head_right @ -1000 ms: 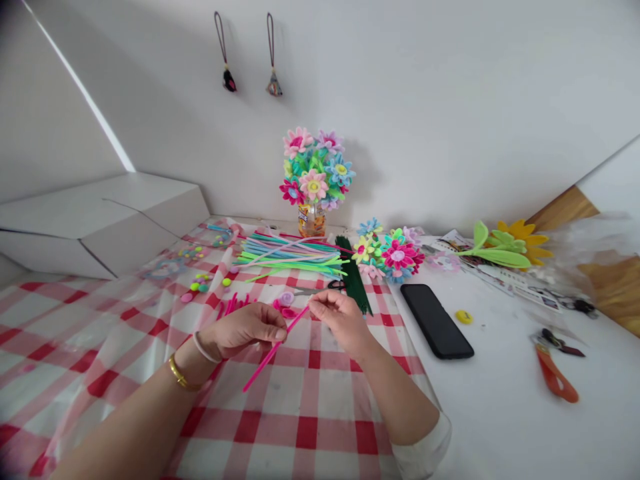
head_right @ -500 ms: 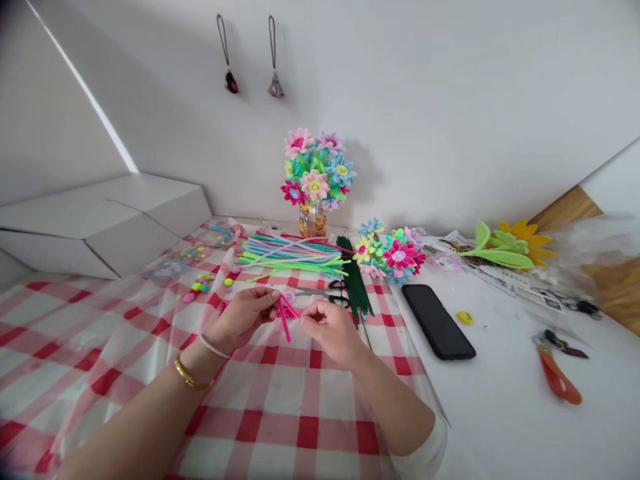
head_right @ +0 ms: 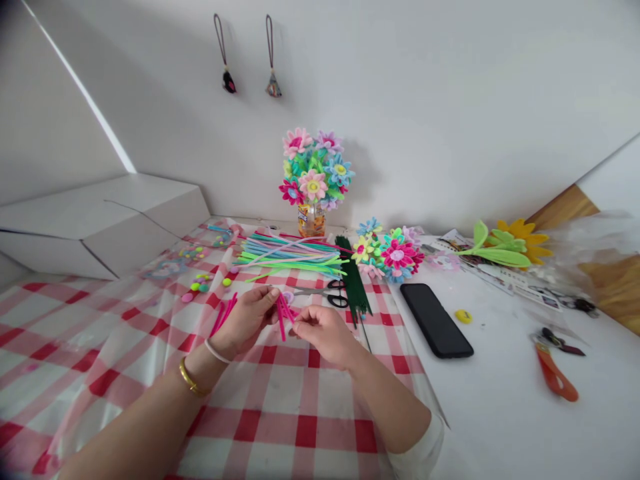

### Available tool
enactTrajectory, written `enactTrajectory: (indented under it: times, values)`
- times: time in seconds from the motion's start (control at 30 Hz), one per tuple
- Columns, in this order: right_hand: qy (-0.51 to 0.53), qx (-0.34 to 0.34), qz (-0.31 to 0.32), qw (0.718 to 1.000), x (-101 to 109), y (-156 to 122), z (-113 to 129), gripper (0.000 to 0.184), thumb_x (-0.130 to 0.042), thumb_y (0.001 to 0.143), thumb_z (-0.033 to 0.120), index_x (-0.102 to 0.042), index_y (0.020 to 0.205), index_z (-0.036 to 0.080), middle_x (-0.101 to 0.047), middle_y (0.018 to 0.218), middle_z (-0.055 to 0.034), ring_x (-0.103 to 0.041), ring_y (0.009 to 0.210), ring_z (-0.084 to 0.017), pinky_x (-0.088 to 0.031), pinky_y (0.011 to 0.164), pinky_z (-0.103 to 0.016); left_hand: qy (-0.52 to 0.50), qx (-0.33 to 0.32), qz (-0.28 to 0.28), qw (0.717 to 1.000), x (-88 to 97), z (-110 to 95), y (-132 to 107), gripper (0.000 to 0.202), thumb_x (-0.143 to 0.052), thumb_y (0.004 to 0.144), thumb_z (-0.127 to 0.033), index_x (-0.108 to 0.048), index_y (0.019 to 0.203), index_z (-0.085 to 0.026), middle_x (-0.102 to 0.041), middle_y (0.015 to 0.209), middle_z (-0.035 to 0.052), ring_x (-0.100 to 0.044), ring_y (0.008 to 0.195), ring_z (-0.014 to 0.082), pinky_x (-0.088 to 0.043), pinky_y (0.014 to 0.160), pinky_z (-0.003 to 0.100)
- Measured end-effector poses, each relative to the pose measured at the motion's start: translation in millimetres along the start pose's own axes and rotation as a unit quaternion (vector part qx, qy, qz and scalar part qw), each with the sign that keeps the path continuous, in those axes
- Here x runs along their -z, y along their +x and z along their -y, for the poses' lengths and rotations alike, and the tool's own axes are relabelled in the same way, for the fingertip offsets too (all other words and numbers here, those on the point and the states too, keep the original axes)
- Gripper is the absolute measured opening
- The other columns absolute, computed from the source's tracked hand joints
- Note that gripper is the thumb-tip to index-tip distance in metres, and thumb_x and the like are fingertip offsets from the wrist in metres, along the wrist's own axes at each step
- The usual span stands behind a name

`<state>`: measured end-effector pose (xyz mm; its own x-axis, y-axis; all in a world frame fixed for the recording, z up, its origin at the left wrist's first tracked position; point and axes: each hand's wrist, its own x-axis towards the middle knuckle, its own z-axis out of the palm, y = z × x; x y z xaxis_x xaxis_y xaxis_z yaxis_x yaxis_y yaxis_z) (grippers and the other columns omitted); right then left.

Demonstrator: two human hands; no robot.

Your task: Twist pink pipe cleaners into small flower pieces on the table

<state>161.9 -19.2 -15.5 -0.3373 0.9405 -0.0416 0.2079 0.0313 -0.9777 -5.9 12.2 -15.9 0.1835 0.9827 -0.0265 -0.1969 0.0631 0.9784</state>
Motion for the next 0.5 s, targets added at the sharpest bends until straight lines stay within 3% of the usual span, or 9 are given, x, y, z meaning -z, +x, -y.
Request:
enactTrajectory:
  times: [0.17, 0.3, 0.5]
  values:
    - [0.032, 0.002, -0.043, 0.999, 1.0, -0.8, 3.2, 0.013, -0.057, 0.077, 0.030, -0.060, 0.075, 0.017, -0.068, 0.081, -0.0040, -0.062, 0.078, -0.018, -0.044, 0.072, -0.031, -0.060, 0.035, 0.056, 0.996, 5.5, -4.2, 1.2, 0.023, -0.055, 0.079, -0.031, -0.051, 0.064, -0.014, -0.047, 0.041, -0.0037, -0.039, 0.037, 0.0053, -0.026, 0.040, 0.018]
    - [0.033, 0.015, -0.065, 0.997, 2.6, -0.1, 2.2, 0.012, -0.057, 0.076, 0.030, -0.059, 0.074, 0.018, -0.068, 0.080, -0.0036, -0.062, 0.079, -0.018, -0.044, 0.073, -0.031, -0.096, 0.045, 0.067, 0.992, 8.3, -7.9, -0.5, 0.014, -0.062, 0.074, -0.024, -0.055, 0.071, -0.013, -0.055, 0.051, -0.0008, -0.049, 0.045, 0.0075, -0.035, 0.045, 0.019]
    - [0.003, 0.016, -0.045, 0.999, -0.6, -0.6, 4.9, 0.012, -0.057, 0.076, 0.029, -0.059, 0.074, 0.017, -0.064, 0.075, -0.0018, -0.058, 0.070, -0.015, -0.042, 0.065, -0.027, -0.141, 0.033, 0.056, 0.988, 4.6, -8.6, -4.4, 0.013, -0.063, 0.073, -0.021, -0.053, 0.069, -0.014, -0.051, 0.049, -0.0036, -0.045, 0.042, 0.0063, -0.031, 0.042, 0.018]
